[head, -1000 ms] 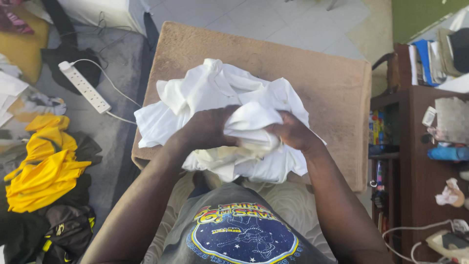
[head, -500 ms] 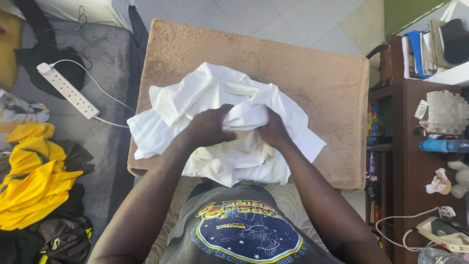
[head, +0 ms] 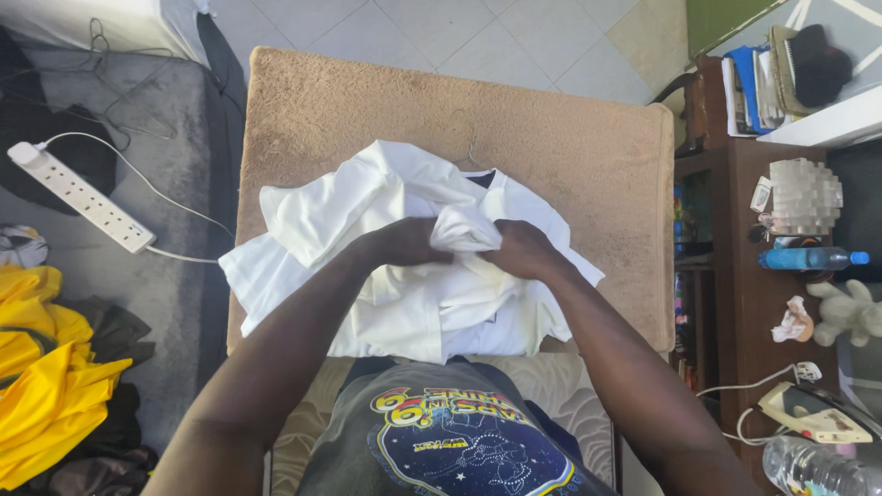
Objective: The person places several shirts on a hanger one by one. They handle a white t-shirt, a white polo shirt, and a yellow polo shirt, placing each on a hanger and then moving them to a nearby rack.
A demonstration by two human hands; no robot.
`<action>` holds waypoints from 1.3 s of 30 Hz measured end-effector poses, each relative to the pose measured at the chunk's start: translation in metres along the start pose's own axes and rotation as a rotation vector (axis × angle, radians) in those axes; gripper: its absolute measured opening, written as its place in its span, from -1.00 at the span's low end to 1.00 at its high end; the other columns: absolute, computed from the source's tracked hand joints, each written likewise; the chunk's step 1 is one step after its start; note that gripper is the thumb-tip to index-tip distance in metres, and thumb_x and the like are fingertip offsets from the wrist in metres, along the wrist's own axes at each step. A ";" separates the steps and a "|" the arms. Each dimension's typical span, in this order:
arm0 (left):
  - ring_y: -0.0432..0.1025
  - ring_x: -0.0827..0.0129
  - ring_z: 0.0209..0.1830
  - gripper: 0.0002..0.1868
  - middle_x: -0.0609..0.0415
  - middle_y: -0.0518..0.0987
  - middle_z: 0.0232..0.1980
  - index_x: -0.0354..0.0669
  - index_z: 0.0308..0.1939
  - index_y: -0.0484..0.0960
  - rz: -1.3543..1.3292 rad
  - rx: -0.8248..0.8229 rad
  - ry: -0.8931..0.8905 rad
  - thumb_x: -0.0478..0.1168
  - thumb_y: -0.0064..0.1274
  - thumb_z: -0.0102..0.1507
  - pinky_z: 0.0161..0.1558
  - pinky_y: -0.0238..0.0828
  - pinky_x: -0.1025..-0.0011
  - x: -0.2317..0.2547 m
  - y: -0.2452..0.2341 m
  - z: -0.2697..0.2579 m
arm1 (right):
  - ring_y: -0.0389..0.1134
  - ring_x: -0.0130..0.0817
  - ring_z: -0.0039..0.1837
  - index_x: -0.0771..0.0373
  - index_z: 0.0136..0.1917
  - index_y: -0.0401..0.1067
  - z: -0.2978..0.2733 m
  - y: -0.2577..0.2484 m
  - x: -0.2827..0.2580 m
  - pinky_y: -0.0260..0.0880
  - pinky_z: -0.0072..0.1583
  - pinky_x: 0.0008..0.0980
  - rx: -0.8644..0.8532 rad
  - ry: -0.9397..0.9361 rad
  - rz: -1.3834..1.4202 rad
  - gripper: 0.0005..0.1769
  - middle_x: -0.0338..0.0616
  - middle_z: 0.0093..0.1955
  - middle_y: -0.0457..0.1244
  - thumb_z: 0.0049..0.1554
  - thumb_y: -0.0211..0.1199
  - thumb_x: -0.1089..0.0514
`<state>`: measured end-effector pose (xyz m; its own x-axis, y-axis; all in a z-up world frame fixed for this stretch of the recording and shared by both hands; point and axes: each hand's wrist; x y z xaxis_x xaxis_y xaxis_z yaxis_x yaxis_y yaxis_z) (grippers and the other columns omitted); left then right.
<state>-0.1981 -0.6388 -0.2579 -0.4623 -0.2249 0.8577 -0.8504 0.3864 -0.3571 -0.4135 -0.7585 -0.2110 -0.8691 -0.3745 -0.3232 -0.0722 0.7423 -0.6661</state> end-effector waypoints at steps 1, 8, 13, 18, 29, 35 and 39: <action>0.45 0.04 0.24 -0.28 -0.07 0.59 0.20 -0.02 0.22 0.51 0.109 -0.107 -0.069 0.12 0.34 0.05 0.24 0.31 0.23 0.002 -0.004 0.001 | 0.43 -0.10 0.26 0.20 0.32 0.48 0.007 -0.002 0.009 0.40 0.27 -0.21 -0.021 0.014 0.046 -0.29 0.07 0.25 0.39 -0.01 0.44 -0.18; 0.52 0.00 0.16 -0.37 -0.15 0.64 0.12 -0.21 0.13 0.60 0.316 0.212 -0.013 0.09 0.31 0.11 0.19 0.40 0.21 0.012 -0.035 0.032 | 0.38 -0.27 0.26 0.20 0.31 0.41 0.046 -0.008 0.035 0.35 0.30 -0.29 -0.059 -0.358 0.770 -0.38 -0.06 0.24 0.38 0.04 0.38 -0.06; 0.60 0.15 0.11 -0.49 -0.05 0.72 0.09 -0.10 0.10 0.66 -0.034 0.250 -0.071 0.02 0.23 0.12 0.19 0.46 0.27 0.061 -0.074 0.050 | 0.41 -0.24 0.20 0.25 0.28 0.42 0.062 -0.058 0.006 0.36 0.29 -0.27 -0.084 -0.267 0.135 -0.30 -0.02 0.19 0.38 -0.06 0.54 -0.02; 0.56 0.21 0.06 -0.36 0.01 0.68 0.08 -0.04 0.15 0.59 0.114 0.026 -0.181 -0.04 0.35 0.00 0.14 0.41 0.30 0.078 -0.116 0.058 | 0.44 -0.25 0.24 0.19 0.27 0.50 0.084 -0.111 0.015 0.39 0.31 -0.25 -0.079 -0.354 0.473 -0.39 -0.07 0.22 0.43 -0.05 0.47 0.04; 0.59 0.12 -0.05 -0.52 -0.08 0.69 -0.01 -0.12 0.12 0.68 0.484 0.446 0.262 -0.12 0.32 0.13 0.04 0.51 0.21 0.072 -0.227 0.114 | 0.44 -0.19 0.22 0.23 0.28 0.45 0.104 -0.245 -0.009 0.41 0.29 -0.22 0.180 -0.769 0.211 -0.31 -0.04 0.19 0.41 -0.07 0.60 0.06; 0.58 0.12 -0.13 -0.63 -0.06 0.68 -0.13 -0.15 0.07 0.67 0.697 0.491 0.570 -0.22 0.26 0.17 -0.08 0.51 0.16 0.061 -0.229 0.134 | 0.44 0.09 0.08 0.33 0.16 0.51 0.124 -0.254 -0.004 0.42 0.11 -0.05 0.705 -0.880 -0.353 -0.57 0.18 0.04 0.40 0.06 0.52 0.15; 0.55 0.24 -0.22 -0.82 0.12 0.66 -0.34 0.03 -0.18 0.72 1.253 0.377 0.329 -0.20 0.15 0.13 -0.03 0.38 0.18 0.004 -0.156 0.163 | 0.43 0.09 0.05 0.24 -0.07 0.52 0.179 -0.161 0.019 0.43 0.10 0.00 0.520 -0.646 -0.447 -0.79 0.10 -0.06 0.38 -0.03 0.36 0.30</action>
<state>-0.1083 -0.8459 -0.2590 -0.9366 0.3391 -0.0883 0.0547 -0.1074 -0.9927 -0.3309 -0.9844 -0.2307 -0.3625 -0.9161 -0.1714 0.0297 0.1725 -0.9846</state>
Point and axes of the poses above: each hand's wrist, its own z-axis towards the middle knuckle, its own y-axis out of the palm, x = y × z
